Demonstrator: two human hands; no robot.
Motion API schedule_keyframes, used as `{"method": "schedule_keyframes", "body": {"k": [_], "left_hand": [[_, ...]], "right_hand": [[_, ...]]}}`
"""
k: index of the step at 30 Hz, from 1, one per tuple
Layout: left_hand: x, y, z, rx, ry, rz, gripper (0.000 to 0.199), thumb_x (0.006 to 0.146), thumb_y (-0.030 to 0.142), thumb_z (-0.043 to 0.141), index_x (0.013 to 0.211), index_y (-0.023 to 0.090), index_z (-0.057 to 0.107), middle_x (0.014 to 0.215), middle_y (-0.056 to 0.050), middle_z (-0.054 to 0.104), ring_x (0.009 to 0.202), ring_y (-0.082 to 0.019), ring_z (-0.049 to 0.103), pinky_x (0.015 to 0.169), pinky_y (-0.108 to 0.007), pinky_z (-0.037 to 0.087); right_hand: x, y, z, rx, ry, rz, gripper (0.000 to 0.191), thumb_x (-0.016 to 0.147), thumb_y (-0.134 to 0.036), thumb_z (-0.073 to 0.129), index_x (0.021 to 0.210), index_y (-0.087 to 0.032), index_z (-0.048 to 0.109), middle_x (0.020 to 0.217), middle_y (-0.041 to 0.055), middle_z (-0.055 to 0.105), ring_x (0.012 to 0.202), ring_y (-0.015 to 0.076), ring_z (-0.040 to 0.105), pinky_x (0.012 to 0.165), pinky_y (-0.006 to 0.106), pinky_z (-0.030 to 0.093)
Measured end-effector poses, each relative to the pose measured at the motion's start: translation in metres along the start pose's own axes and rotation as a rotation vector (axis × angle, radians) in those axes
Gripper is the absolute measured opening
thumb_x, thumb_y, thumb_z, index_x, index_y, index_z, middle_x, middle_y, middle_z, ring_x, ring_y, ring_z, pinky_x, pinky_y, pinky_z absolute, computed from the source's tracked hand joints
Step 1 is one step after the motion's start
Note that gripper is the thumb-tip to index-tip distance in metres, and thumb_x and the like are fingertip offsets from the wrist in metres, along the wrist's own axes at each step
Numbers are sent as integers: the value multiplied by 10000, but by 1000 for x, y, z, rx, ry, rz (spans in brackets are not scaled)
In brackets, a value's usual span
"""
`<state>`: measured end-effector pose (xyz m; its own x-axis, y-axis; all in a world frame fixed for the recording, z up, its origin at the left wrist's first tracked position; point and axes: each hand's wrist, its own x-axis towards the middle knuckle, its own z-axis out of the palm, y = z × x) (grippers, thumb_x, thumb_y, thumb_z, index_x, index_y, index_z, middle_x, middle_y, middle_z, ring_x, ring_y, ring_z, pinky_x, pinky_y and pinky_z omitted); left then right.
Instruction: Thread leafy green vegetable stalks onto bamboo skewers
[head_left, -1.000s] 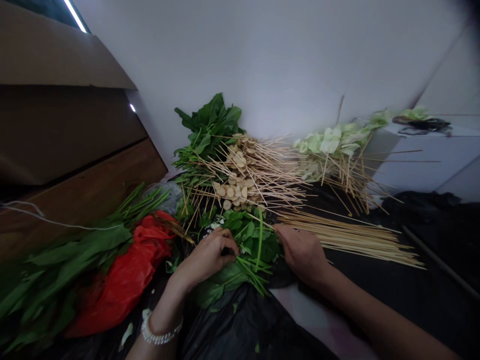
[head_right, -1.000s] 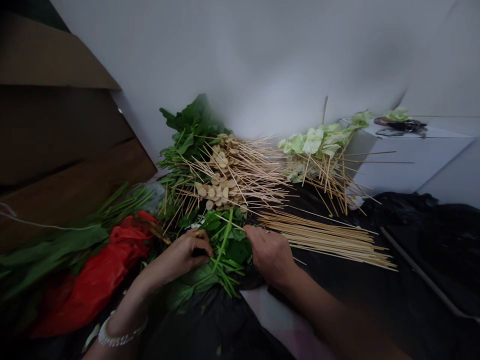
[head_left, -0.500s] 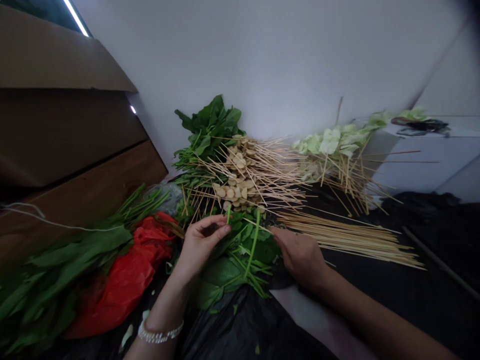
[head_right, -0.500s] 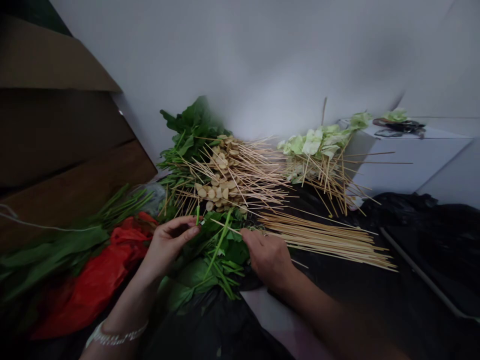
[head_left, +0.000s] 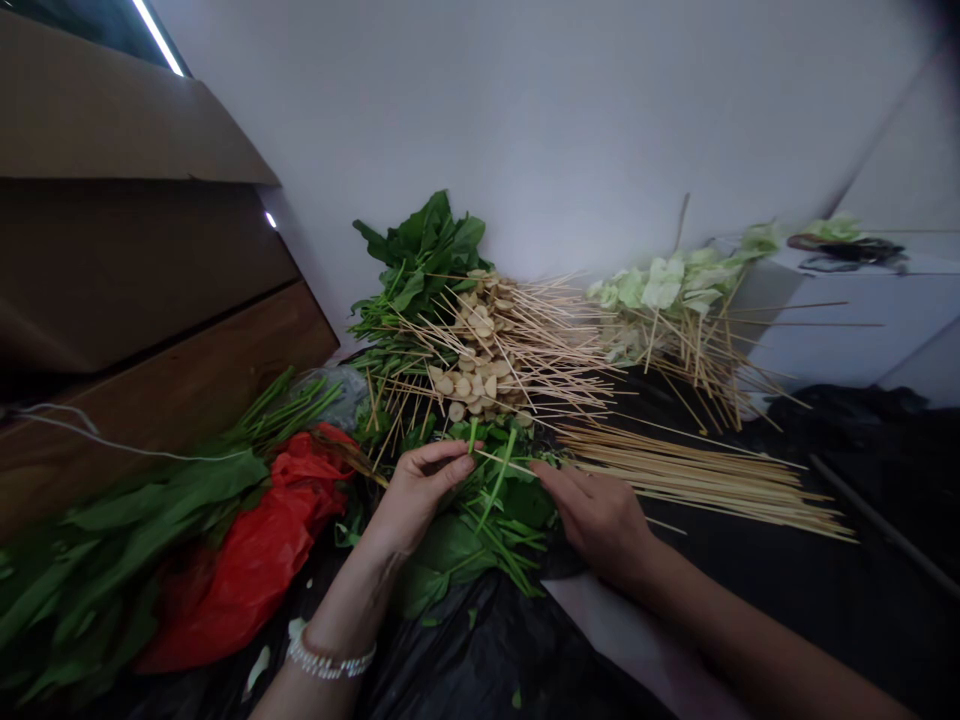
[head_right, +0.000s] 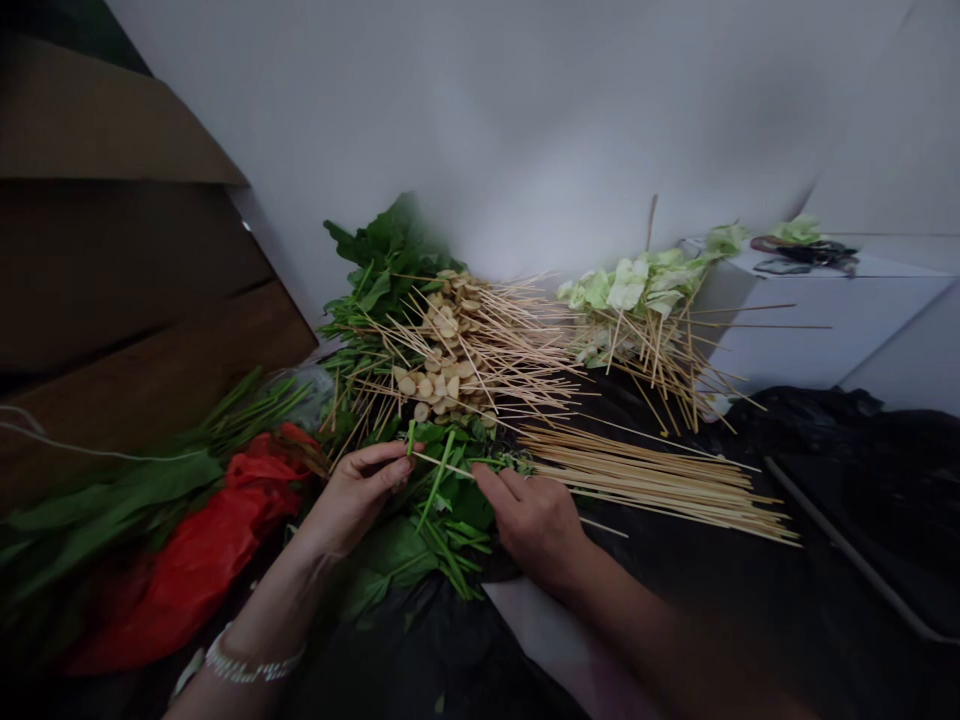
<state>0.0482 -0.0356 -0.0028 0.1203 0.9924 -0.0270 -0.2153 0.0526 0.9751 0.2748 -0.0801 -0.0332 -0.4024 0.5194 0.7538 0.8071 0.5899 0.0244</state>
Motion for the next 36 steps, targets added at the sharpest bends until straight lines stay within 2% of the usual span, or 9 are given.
{"method": "schedule_keyframes", "body": {"k": [5, 11, 16, 19, 22, 24, 27, 31, 36], "left_hand": [[-1, -1, -1, 18, -43, 2, 268, 599, 300, 880, 829, 201, 786, 912, -52, 785, 775, -147, 688, 761, -267, 530], [-1, 0, 0, 92, 4, 57, 366, 558, 328, 892, 881, 191, 786, 899, -59, 774, 753, -166, 677, 716, -285, 536], [-1, -1, 0, 88, -18, 26, 344, 608, 381, 860, 884, 188, 788, 986, -89, 770, 706, -140, 648, 678, -266, 521], [2, 0, -3, 134, 45, 81, 350, 634, 390, 837, 906, 177, 782, 947, -76, 767, 704, -139, 635, 694, -269, 513], [6, 2, -9, 343, 131, 206, 391, 690, 359, 787, 1034, 178, 748, 797, -28, 729, 706, -149, 621, 722, -279, 497], [9, 3, -12, 568, 181, 317, 372, 721, 314, 748, 1071, 191, 730, 830, -30, 697, 751, -170, 617, 721, -289, 483], [10, 0, -14, 937, 226, 499, 153, 746, 247, 703, 882, 210, 762, 937, -64, 652, 895, -225, 593, 799, -346, 460], [7, -12, -11, 1233, 71, 535, 109, 805, 257, 666, 799, 239, 774, 837, -61, 631, 882, -242, 539, 810, -372, 434], [7, -24, -6, 1272, -24, 509, 123, 815, 257, 657, 832, 230, 775, 835, -68, 652, 860, -243, 533, 796, -376, 438]], "right_hand": [[0, -1, 0, 1, -6, 14, 300, 935, -92, 412, 1114, -120, 651, 704, 25, 679, 564, 123, 596, 529, 269, 389], [-2, -1, 2, -10, -40, 20, 303, 923, -97, 421, 1119, -127, 650, 712, 22, 677, 558, 122, 582, 528, 272, 377], [-3, 0, 3, -14, -52, 17, 306, 912, -99, 442, 1135, -128, 650, 720, 29, 679, 558, 124, 584, 527, 265, 383], [-3, 1, 3, -15, -52, 30, 307, 919, -102, 434, 1130, -134, 655, 737, 36, 691, 563, 122, 593, 534, 255, 398], [-3, 2, 3, 1, -54, 52, 310, 926, -101, 419, 1121, -130, 658, 760, 47, 707, 583, 123, 617, 555, 241, 424], [-3, 4, 3, 15, -63, 65, 310, 927, -100, 416, 1119, -124, 658, 776, 55, 714, 598, 130, 633, 569, 240, 444], [-3, 5, 3, 28, -71, 83, 309, 929, -100, 413, 1114, -129, 660, 794, 62, 723, 618, 137, 648, 600, 237, 472], [-3, 5, 4, 31, -67, 94, 304, 940, -108, 409, 1104, -130, 663, 820, 71, 733, 643, 138, 663, 631, 231, 489], [0, 3, 3, 35, -47, 82, 294, 942, -112, 417, 1091, -116, 670, 819, 75, 734, 637, 147, 673, 611, 239, 488]]}}
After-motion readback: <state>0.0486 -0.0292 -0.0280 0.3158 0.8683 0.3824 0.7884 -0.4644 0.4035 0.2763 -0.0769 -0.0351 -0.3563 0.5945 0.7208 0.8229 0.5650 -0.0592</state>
